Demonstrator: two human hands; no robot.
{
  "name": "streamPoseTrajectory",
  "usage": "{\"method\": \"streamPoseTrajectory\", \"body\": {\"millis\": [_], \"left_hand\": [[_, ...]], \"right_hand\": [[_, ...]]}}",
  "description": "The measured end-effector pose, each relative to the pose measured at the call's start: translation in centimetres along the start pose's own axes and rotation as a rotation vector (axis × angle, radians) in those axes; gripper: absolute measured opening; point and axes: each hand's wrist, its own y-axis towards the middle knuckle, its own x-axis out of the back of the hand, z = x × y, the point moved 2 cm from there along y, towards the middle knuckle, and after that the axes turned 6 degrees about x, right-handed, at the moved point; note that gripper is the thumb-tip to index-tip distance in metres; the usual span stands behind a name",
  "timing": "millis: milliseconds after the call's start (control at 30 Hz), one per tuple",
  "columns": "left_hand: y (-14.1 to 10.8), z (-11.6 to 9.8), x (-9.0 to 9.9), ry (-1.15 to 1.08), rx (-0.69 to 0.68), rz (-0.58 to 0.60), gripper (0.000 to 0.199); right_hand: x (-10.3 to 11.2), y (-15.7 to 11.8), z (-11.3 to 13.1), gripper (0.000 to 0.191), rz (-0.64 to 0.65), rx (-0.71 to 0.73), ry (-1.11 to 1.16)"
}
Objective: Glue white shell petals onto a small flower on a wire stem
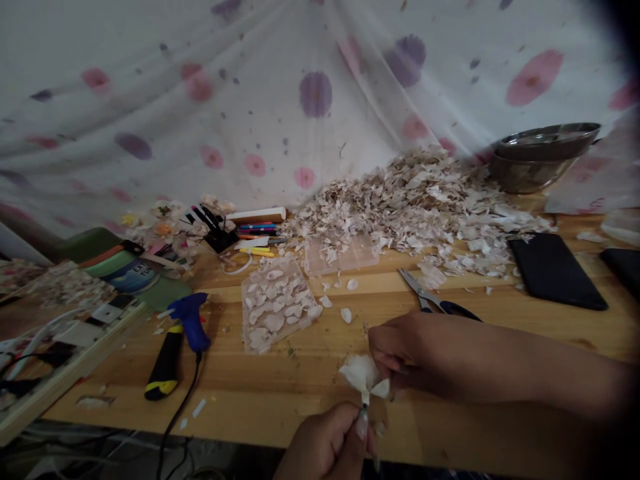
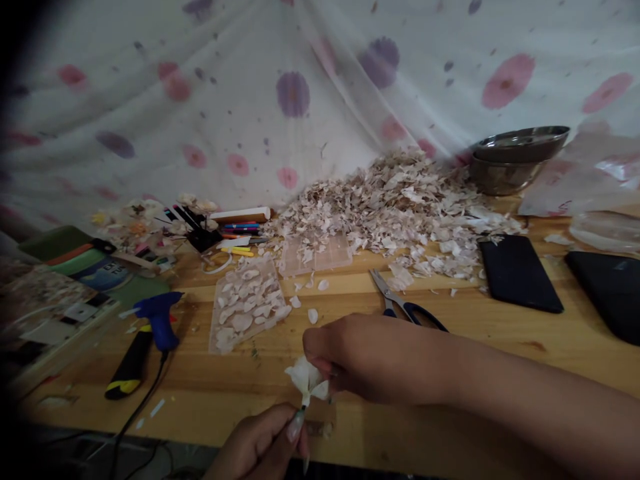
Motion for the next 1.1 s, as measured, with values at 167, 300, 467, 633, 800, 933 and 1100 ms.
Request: {"method": "streamPoseTrajectory", "body": {"millis": [167,300,467,633,800,933,1100], "left_hand": [[-0.2,0.2,0.0,0.043,-0.02,0.042,0.048],[-0.2,0.2,0.0,0.076,-0.027,0.044,0.048],[-0.2,0.0,-0.1,0.092,-0.027,0.051,0.046],[-0.4,-0.3,0.0,0.061,-0.01,0.066,0.047],[-0.4,-0.1,0.1,0.004,-0.028,0.034,0.055],[-0.7,0.3,0.2,-0.246,0.091,0.01,0.056],[-1.1,0.2,0.6,-0.51,0.129,-0.017,0.056]], "right_hand": [[0.0,0.3,-0.1,0.013,0.026,-0.023,-0.001],[-0.1,0.4,-0.5,0.011,0.036,-0.084,0.006],[-0.1,0.5,-0.7,0.012,0.021,-0.103,-0.009],[-0.1,0.6,-0.7,0.015,0.012,-0.111,0.005],[0.1,0.6,-0.8,0.013,0.001,-0.155,0.015],[1.2,0.0,-0.5,0.011,-0.095,-0.17,-0.006],[2.0,-0.6,0.2,0.004,-0.281,0.051,0.012]]}}
